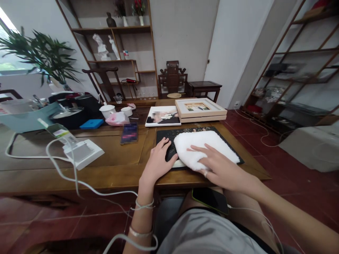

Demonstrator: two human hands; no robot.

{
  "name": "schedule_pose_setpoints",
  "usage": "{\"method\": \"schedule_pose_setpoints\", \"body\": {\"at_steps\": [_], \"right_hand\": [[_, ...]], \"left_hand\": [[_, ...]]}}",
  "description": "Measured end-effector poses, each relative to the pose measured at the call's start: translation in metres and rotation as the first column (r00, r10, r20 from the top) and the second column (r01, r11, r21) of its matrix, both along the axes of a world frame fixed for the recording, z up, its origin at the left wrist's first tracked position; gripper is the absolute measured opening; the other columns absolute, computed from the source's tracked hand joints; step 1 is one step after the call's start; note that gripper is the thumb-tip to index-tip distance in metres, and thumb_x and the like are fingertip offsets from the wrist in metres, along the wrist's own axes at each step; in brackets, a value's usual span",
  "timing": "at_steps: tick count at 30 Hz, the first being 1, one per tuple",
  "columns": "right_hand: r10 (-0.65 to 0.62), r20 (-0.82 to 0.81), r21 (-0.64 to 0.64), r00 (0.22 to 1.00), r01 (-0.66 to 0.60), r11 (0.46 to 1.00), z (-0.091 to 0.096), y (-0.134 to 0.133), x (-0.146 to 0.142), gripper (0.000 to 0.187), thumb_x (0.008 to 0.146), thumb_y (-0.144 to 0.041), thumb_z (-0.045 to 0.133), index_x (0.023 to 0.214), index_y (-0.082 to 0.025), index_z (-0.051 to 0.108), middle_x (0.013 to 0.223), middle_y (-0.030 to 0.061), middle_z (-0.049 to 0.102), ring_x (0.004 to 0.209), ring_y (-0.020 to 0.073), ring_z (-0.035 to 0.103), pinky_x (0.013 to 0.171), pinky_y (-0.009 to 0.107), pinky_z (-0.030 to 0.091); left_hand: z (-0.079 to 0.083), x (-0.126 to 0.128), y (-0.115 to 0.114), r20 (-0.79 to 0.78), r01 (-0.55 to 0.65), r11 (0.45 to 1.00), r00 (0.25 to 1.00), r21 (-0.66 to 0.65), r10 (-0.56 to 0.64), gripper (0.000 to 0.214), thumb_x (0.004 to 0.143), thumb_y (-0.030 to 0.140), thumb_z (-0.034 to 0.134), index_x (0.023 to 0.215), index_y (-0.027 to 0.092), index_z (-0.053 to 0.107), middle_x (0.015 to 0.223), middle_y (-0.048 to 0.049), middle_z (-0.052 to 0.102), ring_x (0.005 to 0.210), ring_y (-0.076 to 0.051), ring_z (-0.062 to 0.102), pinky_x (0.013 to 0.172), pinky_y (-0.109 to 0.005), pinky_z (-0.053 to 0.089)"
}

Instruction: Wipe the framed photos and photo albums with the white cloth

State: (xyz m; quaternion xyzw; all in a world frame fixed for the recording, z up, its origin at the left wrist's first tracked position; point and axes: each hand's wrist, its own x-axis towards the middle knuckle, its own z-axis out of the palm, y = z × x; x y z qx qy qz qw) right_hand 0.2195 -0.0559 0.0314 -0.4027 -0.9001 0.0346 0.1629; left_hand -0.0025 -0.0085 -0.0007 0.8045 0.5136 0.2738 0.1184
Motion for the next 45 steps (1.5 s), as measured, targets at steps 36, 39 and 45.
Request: {"method": "schedule_pose_setpoints", "body": {"at_steps": [36,39,45], "right_hand": [[0.16,-0.017,-0.103,0.987,-0.161,0.982,0.006,-0.002,-0.031,0.023,0.072,-0.008,0.053,0.086,-0.018,0.069,0.14,0.0146,0.047,0.137,0.0224,0.029,0.113,0.052,0.015],[0.173,-0.012,-0.139,0.985,-0.173,0.975,0.009,-0.007,-0.021,0.023,0.072,-0.008,0.052,0.085,-0.018,0.068,0.141,0.0121,0.046,0.137,0.0204,0.028,0.115,0.049,0.013],[0.144,-0.027,-0.148,0.989,-0.146,0.978,0.01,-0.006,-0.002,0.023,0.074,-0.007,0.049,0.083,-0.02,0.066,0.141,0.0053,0.047,0.137,0.0218,0.029,0.115,0.049,0.017]], "left_hand": [[0.004,0.001,-0.001,0.305,0.001,0.998,0.952,0.057,-0.018,0.043,0.097,0.034,0.031,0.134,0.016,0.042,0.141,-0.0095,0.047,0.131,-0.018,0.042,0.111,-0.035,0.031],[0.004,0.002,-0.001,0.268,0.031,0.998,0.962,0.055,-0.045,0.039,0.096,0.033,0.032,0.128,0.016,0.05,0.136,-0.0092,0.052,0.128,-0.019,0.045,0.109,-0.036,0.033],[0.003,0.002,-0.002,0.208,0.019,1.0,0.978,-0.008,-0.017,0.039,0.097,0.033,0.029,0.126,0.02,0.052,0.134,-0.0064,0.055,0.132,-0.021,0.041,0.109,-0.041,0.033]]}}
